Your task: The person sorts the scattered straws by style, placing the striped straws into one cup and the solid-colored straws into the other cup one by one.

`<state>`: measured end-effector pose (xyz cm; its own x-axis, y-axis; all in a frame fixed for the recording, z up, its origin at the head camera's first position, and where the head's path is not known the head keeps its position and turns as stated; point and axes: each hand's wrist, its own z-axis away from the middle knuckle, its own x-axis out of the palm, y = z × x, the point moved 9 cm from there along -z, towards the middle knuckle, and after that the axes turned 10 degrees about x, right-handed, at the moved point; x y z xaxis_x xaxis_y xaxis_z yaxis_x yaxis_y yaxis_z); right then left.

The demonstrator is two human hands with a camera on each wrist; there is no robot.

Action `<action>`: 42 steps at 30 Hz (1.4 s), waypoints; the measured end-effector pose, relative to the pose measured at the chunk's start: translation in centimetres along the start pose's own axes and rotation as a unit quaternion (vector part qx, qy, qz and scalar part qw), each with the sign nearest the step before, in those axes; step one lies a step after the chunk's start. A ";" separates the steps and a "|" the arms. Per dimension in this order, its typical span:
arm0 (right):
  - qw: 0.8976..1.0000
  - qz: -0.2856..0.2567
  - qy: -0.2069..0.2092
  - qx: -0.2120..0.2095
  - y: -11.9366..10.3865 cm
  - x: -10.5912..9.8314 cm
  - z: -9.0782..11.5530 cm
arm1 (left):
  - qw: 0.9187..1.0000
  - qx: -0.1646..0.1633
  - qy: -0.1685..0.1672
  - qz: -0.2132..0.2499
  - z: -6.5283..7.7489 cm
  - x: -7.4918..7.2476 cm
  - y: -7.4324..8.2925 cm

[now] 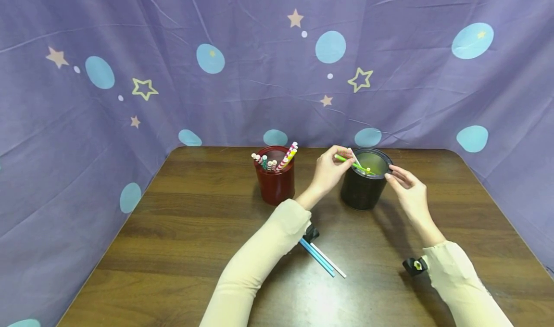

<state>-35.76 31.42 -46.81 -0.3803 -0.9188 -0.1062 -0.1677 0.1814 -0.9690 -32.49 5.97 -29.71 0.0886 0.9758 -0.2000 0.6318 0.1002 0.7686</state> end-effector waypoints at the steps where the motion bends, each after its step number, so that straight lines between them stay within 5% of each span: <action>1: 1.000 0.000 -0.001 0.000 0.0 0.0 0.0 | 1.000 -0.001 -0.002 0.000 0.1 -0.1 0.4; 2: 1.000 0.001 -0.001 -0.001 0.0 0.0 0.0 | 1.000 -0.002 -0.003 0.001 0.3 -0.3 0.8; 9: 1.000 -0.005 -0.003 -0.002 -0.2 0.1 0.0 | 1.000 -0.015 -0.010 -0.003 0.8 -0.1 -3.3; 21: 1.000 -0.018 -0.005 0.016 -0.1 0.2 0.0 | 0.997 -0.008 -0.070 -0.013 2.4 -1.6 0.4; 29: 1.000 -0.021 -0.004 0.021 -0.2 0.2 0.1 | 0.991 0.002 -0.131 -0.025 3.3 -1.1 -2.2; 42: 1.000 -0.009 -0.001 0.013 -0.5 0.2 0.2 | 0.969 -0.010 -0.239 -0.053 5.2 -0.8 -3.3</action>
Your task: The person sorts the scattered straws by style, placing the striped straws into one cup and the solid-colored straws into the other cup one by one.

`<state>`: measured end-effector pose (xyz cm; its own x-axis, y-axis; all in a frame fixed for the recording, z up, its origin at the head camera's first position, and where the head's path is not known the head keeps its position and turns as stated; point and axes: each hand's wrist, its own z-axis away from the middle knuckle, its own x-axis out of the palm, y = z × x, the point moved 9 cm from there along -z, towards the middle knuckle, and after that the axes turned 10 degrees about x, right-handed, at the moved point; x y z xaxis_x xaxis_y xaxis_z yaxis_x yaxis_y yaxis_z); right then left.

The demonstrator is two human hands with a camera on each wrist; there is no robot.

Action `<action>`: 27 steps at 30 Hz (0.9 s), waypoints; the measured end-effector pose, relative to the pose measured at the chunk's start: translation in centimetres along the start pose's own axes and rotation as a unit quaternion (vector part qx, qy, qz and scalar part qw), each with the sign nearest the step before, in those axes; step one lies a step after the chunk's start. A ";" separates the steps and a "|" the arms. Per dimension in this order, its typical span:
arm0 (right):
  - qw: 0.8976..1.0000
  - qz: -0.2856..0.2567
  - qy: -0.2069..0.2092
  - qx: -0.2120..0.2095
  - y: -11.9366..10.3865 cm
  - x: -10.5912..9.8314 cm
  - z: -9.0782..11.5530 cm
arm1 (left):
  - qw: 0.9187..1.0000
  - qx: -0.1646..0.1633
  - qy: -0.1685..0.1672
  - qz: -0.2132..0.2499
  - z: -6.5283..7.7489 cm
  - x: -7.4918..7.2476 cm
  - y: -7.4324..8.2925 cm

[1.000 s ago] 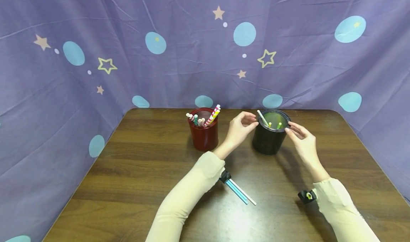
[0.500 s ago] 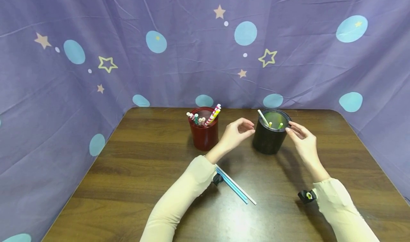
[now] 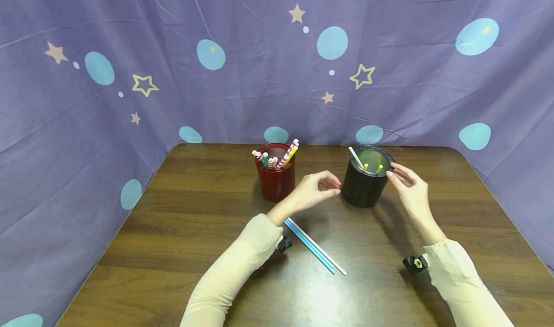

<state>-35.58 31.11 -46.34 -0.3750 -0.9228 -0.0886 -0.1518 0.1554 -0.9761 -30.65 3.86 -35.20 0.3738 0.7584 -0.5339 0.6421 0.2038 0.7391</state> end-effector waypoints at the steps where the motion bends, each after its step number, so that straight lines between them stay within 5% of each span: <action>1: 1.000 0.003 0.000 -0.003 0.0 0.0 0.0 | 1.000 0.001 -0.006 -0.001 0.1 0.0 0.0; 27: 1.000 -0.004 -0.003 -0.006 0.2 0.0 -0.2 | 0.989 0.001 -0.144 -0.035 4.4 1.0 -1.0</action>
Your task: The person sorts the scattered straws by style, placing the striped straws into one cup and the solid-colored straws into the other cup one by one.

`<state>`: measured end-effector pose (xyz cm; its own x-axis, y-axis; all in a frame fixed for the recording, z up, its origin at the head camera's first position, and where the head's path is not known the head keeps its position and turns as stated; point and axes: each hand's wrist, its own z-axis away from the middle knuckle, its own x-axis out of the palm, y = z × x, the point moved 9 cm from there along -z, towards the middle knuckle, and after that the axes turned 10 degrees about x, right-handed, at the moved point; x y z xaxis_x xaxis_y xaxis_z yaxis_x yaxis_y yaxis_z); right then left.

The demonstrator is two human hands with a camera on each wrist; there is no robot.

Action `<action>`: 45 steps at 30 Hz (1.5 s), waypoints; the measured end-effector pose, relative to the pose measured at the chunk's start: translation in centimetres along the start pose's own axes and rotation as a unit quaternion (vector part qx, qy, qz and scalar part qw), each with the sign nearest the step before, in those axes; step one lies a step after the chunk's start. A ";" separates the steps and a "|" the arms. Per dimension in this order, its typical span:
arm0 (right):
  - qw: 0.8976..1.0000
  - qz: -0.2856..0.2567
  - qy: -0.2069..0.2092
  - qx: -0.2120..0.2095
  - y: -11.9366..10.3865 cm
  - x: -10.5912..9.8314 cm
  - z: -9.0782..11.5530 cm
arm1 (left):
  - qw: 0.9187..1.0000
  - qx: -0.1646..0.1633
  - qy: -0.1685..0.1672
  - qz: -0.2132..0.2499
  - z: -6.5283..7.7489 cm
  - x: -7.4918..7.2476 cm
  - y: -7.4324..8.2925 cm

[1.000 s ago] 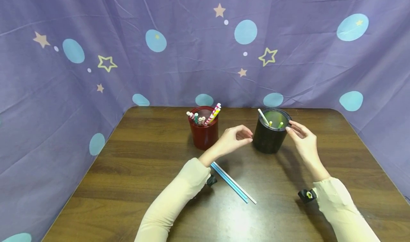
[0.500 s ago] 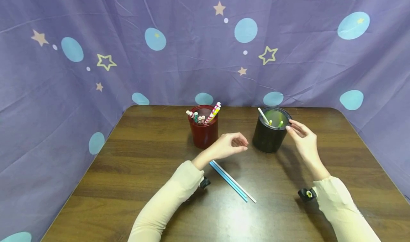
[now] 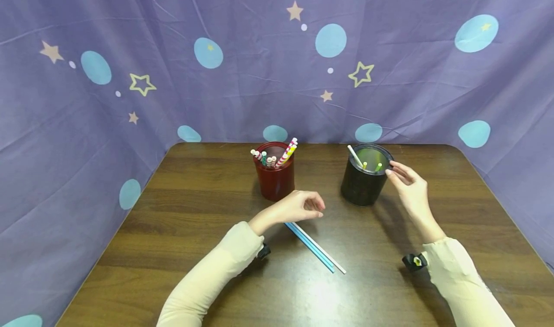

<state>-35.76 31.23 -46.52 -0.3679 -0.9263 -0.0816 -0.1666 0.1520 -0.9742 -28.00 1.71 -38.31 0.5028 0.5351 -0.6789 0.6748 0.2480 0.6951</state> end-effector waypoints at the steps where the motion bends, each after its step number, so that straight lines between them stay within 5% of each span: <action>1: 1.000 -0.001 0.000 -0.001 0.0 0.0 0.0 | 1.000 -0.002 -0.005 0.001 0.2 0.1 -0.1; 22: 1.000 -0.002 -0.003 0.004 -0.1 0.1 0.2 | 0.996 -0.002 -0.072 -0.051 3.6 1.1 -0.8; 30: 1.000 -0.013 -0.002 0.016 0.0 0.0 0.1 | 0.993 0.014 -0.081 -0.085 4.5 1.2 -0.8; 45: 1.000 -0.019 -0.004 0.010 0.0 0.1 0.0 | 0.987 -0.008 -0.102 -0.123 5.7 1.9 -1.9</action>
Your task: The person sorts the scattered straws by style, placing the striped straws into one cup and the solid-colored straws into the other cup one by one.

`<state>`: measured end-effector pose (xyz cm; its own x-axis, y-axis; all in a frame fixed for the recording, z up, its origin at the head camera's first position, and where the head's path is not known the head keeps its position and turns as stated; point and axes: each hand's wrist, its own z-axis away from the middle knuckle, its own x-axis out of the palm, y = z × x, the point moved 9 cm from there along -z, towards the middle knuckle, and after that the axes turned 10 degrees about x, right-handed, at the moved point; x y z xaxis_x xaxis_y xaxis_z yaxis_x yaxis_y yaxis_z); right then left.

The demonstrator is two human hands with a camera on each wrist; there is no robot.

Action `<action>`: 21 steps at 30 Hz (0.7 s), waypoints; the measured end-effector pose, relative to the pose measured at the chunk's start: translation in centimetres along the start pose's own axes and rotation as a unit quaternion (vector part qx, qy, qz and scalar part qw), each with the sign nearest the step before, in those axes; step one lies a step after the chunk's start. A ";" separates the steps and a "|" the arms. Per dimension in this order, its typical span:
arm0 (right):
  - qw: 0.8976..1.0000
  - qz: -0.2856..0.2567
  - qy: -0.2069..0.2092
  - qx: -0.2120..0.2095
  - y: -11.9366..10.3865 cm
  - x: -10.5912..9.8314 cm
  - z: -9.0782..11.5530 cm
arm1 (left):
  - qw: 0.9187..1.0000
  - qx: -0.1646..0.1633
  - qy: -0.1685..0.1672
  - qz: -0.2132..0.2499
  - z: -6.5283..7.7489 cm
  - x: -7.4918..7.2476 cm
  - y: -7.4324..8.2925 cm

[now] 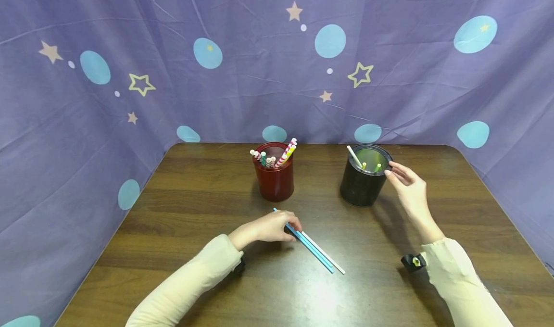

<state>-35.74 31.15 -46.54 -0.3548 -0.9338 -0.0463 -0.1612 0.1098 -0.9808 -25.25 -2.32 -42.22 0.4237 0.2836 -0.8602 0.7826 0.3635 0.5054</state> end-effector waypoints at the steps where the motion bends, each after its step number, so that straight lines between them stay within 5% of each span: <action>1: 1.000 0.002 0.001 -0.001 0.0 0.0 0.0 | 1.000 0.000 -0.001 0.000 0.0 0.1 0.0; 21: 1.000 0.023 0.005 -0.011 -0.1 0.0 0.0 | 0.999 -0.009 -0.008 -0.041 0.3 0.4 -0.5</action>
<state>-35.68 31.14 -46.47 -0.3706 -0.9246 -0.0885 -0.1647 0.1592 -0.9734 -25.34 -2.67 -42.89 0.3670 0.2375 -0.8994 0.8061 0.4013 0.4349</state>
